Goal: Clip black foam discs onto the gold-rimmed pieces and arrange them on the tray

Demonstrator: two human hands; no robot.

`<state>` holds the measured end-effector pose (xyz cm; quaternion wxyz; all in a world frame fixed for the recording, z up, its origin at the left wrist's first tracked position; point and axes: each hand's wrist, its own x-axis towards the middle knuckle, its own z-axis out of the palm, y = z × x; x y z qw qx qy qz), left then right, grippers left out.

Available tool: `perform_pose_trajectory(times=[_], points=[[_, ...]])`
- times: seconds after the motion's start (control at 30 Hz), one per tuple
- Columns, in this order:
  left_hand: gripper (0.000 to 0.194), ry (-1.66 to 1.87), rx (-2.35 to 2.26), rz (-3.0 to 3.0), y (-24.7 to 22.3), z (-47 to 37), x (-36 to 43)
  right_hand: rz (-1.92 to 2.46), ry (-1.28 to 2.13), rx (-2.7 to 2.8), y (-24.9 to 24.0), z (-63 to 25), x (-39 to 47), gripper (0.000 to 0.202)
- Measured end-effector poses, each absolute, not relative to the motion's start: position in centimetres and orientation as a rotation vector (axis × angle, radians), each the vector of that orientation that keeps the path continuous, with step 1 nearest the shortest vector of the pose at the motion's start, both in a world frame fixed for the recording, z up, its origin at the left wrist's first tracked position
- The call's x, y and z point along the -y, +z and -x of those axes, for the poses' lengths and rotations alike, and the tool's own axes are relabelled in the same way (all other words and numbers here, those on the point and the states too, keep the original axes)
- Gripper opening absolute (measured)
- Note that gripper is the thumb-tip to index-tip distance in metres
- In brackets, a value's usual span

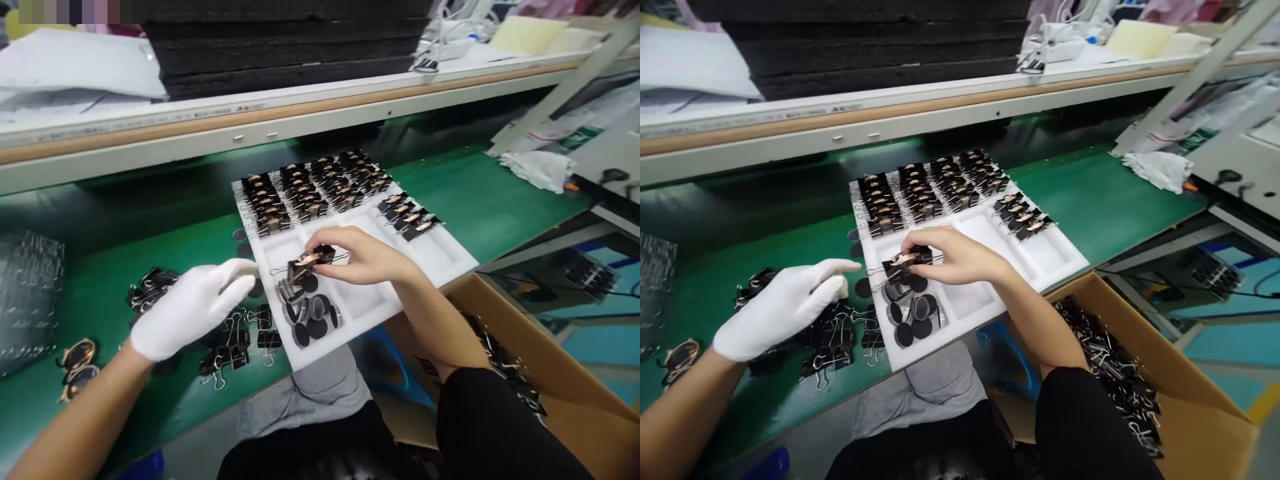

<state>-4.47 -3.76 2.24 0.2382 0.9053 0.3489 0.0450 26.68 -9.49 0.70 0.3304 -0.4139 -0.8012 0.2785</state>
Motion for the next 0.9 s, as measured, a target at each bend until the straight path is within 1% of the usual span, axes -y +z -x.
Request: perform_pose_trajectory(times=[0.1,0.23,0.33,0.4,0.5,0.63,0.77,0.9], points=[[0.046,0.122,-1.025,-2.476,2.7,4.8,3.4,1.180,0.548,2.072,1.4,-32.3,12.7,0.014],[0.036,0.067,-1.089,-2.442,3.7,4.4,3.3,1.583,0.253,1.980,1.5,-42.3,17.2,0.021],[0.031,0.050,-1.159,-2.417,4.3,3.7,3.4,1.933,0.246,1.900,0.6,-48.6,19.4,0.028],[0.030,0.042,-1.187,-2.398,4.6,3.3,3.4,2.037,0.267,1.853,-0.6,-51.2,19.8,0.030],[0.031,0.033,-1.236,-2.354,4.8,2.9,3.5,2.049,0.305,1.829,-2.8,-52.7,19.3,0.033],[0.034,0.039,-1.233,-2.326,4.8,2.9,3.8,2.020,0.337,1.829,-4.8,-52.4,18.4,0.041],[0.038,0.047,-1.234,-2.333,4.7,3.7,3.8,1.970,0.369,1.829,-5.1,-52.1,18.3,0.045],[0.037,0.113,-1.259,-2.332,4.0,5.6,3.4,2.027,0.350,1.880,-4.5,-51.7,18.1,0.039]])
